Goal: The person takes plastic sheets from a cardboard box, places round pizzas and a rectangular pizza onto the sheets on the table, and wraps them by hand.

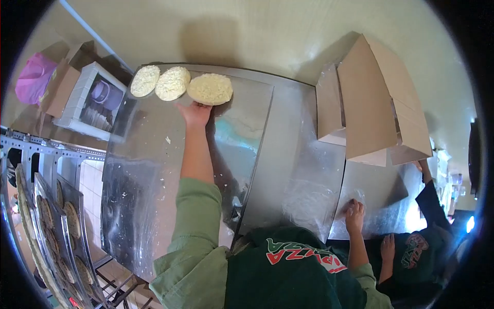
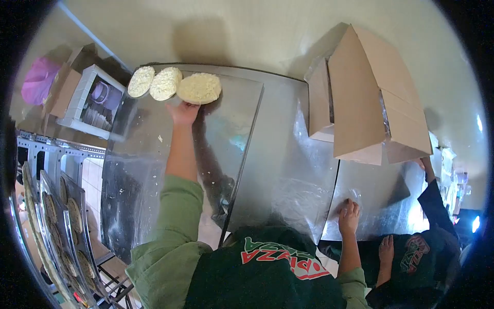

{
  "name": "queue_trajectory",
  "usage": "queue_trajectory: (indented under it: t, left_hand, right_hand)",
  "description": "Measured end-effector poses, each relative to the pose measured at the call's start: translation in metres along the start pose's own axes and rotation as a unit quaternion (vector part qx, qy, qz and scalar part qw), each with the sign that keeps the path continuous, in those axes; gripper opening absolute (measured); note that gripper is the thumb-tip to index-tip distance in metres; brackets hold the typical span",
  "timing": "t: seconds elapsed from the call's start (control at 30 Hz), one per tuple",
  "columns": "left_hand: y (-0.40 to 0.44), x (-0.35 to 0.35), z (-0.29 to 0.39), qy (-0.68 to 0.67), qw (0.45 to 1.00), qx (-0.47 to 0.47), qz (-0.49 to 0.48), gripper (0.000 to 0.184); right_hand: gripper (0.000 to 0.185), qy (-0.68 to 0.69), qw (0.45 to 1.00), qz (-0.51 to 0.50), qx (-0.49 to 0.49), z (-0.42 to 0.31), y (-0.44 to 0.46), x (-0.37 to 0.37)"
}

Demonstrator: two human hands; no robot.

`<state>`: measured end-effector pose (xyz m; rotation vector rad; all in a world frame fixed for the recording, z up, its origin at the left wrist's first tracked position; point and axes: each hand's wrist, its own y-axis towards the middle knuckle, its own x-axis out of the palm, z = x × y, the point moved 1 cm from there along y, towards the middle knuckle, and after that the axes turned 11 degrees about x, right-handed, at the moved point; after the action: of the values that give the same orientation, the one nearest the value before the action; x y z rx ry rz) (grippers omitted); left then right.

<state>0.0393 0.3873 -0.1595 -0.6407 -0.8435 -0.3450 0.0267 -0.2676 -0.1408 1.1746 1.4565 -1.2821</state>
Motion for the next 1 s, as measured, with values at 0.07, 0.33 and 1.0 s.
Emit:
queue_trajectory:
  t: [0.07,0.33,1.0]
  left_hand:
    - [-0.027,-0.005,-0.013,-0.098,0.994,0.008,-0.051,0.107]
    - [-0.118,-0.041,-0.036,0.026,0.990,0.034,-0.131,0.085]
    - [-0.355,-0.039,-0.268,0.401,0.795,-0.357,-0.283,0.078]
  right_hand:
    - [0.043,0.013,1.000,0.001,0.014,-0.001,0.000,0.002]
    - [0.033,0.057,0.997,0.047,-0.014,0.003,-0.014,0.001]
    - [0.036,0.225,0.965,0.134,-0.033,0.048,-0.036,0.017]
